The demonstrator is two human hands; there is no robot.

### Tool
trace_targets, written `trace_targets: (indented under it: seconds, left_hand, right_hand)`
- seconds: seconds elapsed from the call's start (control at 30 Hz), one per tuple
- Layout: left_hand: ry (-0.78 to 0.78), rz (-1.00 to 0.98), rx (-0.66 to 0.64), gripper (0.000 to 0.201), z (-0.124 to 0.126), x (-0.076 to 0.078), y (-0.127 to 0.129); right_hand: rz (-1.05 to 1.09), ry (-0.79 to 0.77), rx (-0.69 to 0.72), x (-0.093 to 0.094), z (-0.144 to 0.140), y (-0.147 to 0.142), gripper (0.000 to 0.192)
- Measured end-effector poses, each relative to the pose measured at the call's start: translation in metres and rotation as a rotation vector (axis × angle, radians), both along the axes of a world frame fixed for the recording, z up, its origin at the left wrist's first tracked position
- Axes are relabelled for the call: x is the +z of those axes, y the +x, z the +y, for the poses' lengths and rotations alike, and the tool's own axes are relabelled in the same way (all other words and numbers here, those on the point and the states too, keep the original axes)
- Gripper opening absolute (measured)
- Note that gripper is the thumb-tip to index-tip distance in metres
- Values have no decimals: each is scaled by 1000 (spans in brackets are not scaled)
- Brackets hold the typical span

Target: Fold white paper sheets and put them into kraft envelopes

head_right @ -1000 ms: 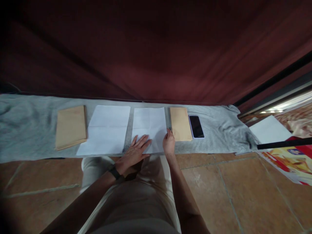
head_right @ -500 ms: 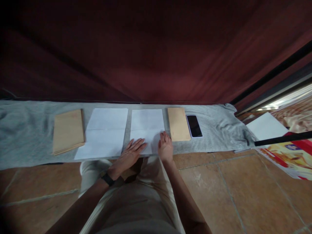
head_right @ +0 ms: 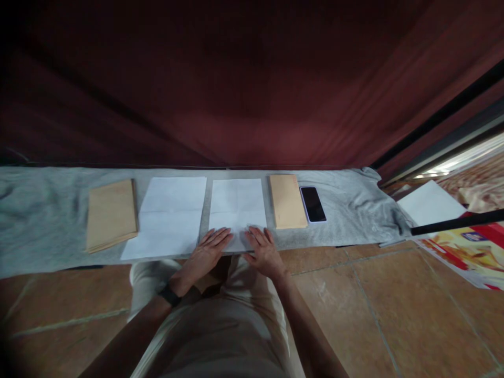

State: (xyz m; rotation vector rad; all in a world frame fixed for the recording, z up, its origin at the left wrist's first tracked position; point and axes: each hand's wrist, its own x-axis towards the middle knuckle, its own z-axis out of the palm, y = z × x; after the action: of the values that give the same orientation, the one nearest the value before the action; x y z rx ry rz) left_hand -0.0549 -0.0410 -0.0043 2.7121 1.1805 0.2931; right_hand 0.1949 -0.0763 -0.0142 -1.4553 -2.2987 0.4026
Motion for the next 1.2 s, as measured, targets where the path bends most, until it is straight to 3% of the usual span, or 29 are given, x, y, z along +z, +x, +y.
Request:
trace_targets:
  seconds: [0.33, 0.5, 0.6, 0.93, 1.1, 1.2]
  left_hand:
    - [-69, -141, 10, 43, 4, -1, -20]
    - [-84, -130, -12, 60, -2, -8, -30]
    - [-62, -111, 39, 68, -2, -10, -31]
    - [-56, -180, 128, 60, 7, -9, -47]
    - [-76, -201, 113, 61, 8, -10, -44]
    - [-59, -295, 161, 51, 7, -10, -43]
  right_hand:
    - [154, 3, -4, -11, 3, 30, 55]
    - [205, 20, -39, -20, 1, 38, 64]
    - [225, 19, -58, -24, 3, 36, 71]
    - [321, 32, -92, -20, 7, 39, 63]
    - [332, 42, -122, -22, 7, 36, 62]
    - [373, 16, -124, -17, 5, 35, 62]
